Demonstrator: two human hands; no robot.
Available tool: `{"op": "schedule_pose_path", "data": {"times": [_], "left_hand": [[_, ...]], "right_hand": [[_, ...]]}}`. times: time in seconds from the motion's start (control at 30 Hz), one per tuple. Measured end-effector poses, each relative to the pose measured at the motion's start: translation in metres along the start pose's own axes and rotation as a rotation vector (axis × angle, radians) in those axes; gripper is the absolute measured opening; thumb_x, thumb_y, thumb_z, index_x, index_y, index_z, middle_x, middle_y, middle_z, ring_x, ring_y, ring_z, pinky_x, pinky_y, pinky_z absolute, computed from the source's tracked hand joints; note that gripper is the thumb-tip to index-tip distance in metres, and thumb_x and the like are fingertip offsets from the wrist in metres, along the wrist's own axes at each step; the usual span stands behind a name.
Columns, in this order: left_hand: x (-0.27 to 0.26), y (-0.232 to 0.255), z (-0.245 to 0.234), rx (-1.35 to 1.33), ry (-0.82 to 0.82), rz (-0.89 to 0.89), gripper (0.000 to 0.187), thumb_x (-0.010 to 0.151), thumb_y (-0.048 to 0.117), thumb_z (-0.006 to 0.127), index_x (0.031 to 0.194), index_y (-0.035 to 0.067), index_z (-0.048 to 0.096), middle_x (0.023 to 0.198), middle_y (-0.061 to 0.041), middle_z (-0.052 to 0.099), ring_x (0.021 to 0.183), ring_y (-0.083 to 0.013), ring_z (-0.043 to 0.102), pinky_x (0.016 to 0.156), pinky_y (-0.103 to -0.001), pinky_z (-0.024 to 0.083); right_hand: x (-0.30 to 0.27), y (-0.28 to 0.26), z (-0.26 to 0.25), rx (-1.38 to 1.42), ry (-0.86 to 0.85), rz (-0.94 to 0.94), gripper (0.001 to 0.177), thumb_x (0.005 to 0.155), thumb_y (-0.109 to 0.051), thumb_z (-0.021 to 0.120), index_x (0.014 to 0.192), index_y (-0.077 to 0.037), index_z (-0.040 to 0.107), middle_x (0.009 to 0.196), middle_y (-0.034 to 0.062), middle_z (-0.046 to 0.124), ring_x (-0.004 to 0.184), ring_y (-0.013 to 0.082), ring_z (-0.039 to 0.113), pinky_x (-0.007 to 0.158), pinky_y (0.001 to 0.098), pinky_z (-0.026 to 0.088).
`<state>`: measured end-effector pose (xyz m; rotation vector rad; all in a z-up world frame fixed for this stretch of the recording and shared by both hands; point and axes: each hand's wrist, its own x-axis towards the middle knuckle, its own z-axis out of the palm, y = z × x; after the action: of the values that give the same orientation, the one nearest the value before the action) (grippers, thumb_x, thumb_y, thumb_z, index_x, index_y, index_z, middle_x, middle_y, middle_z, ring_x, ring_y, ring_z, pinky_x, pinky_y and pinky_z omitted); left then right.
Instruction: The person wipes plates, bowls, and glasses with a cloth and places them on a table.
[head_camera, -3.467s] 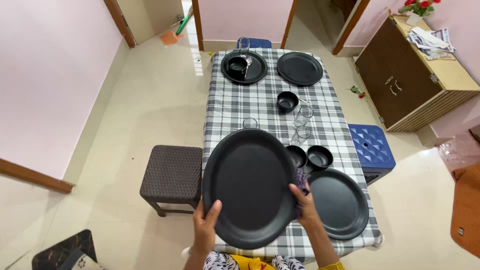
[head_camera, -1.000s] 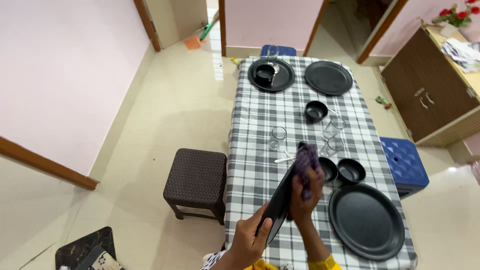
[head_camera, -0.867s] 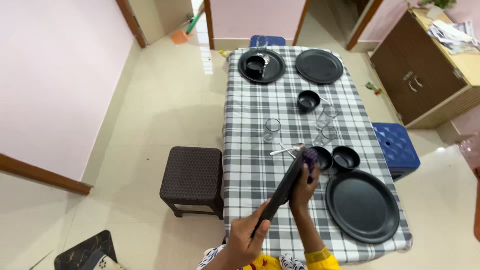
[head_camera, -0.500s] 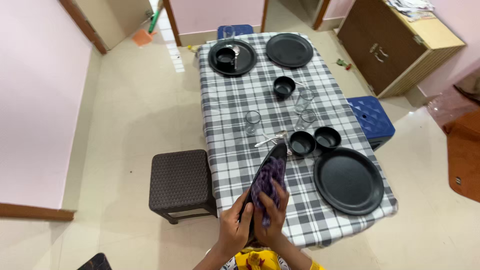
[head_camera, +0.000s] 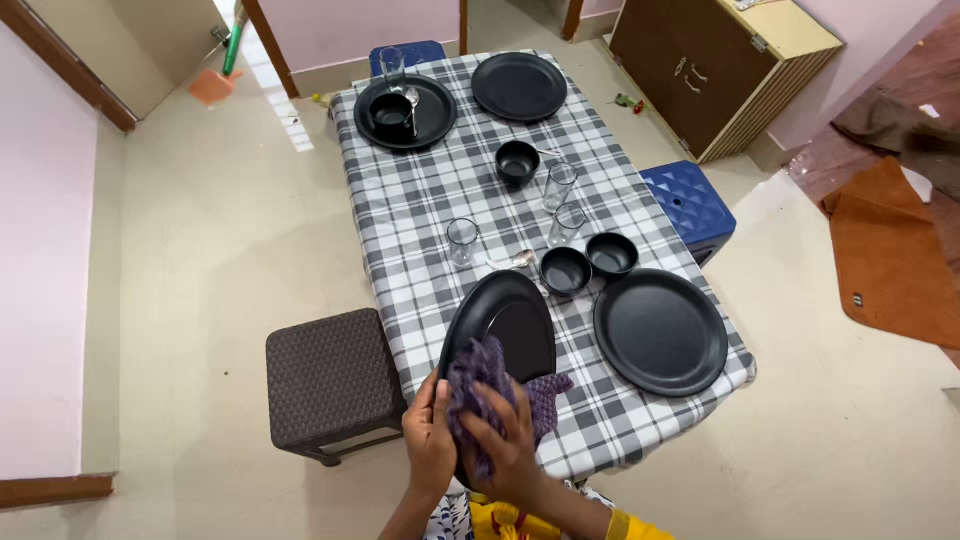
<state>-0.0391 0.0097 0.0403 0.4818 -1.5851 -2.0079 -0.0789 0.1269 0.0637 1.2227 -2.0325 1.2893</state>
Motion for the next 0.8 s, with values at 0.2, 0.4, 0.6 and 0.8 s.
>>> {"op": "schedule_pose_path", "data": {"times": [0.2, 0.4, 0.6, 0.8], "left_hand": [[-0.025, 0.007, 0.012, 0.051, -0.051, 0.011, 0.05, 0.106, 0.027, 0.053, 0.141, -0.008, 0.058, 0.112, -0.009, 0.076, 0.091, -0.0056, 0.065, 0.078, -0.017, 0.051], [-0.022, -0.001, 0.021, 0.145, 0.108, -0.075, 0.049, 0.103, 0.027, 0.055, 0.14, -0.004, 0.062, 0.083, 0.0, 0.069, 0.061, -0.001, 0.044, 0.052, -0.018, 0.035], [-0.018, 0.002, 0.027, 0.024, 0.331, 0.029, 0.044, 0.108, 0.023, 0.06, 0.138, -0.009, 0.066, 0.087, 0.001, 0.064, 0.07, -0.0014, 0.044, 0.06, -0.017, 0.036], [-0.044, -0.001, 0.078, 0.427, 0.117, 0.191, 0.044, 0.097, 0.011, 0.067, 0.136, -0.007, 0.061, 0.113, -0.012, 0.077, 0.093, -0.014, 0.074, 0.076, -0.027, 0.059]], "right_hand": [[0.064, 0.074, -0.016, -0.163, 0.144, 0.315, 0.031, 0.091, -0.016, 0.07, 0.122, -0.008, 0.068, 0.14, 0.0183, 0.056, 0.129, 0.0394, 0.053, 0.109, 0.0502, 0.044], [-0.01, 0.064, 0.003, -0.012, 0.169, 0.225, 0.03, 0.098, -0.018, 0.065, 0.12, 0.002, 0.062, 0.145, 0.0285, 0.047, 0.134, 0.0446, 0.05, 0.114, 0.051, 0.038], [-0.085, 0.122, 0.007, 0.052, 0.003, 0.248, 0.031, 0.092, -0.019, 0.066, 0.119, -0.003, 0.063, 0.144, 0.0272, 0.051, 0.133, 0.0424, 0.05, 0.113, 0.0493, 0.037], [-0.084, 0.218, 0.005, 0.567, -0.112, 1.211, 0.047, 0.1, -0.025, 0.063, 0.138, 0.001, 0.051, 0.124, 0.0241, 0.055, 0.109, 0.0341, 0.054, 0.091, 0.0436, 0.045]]}}
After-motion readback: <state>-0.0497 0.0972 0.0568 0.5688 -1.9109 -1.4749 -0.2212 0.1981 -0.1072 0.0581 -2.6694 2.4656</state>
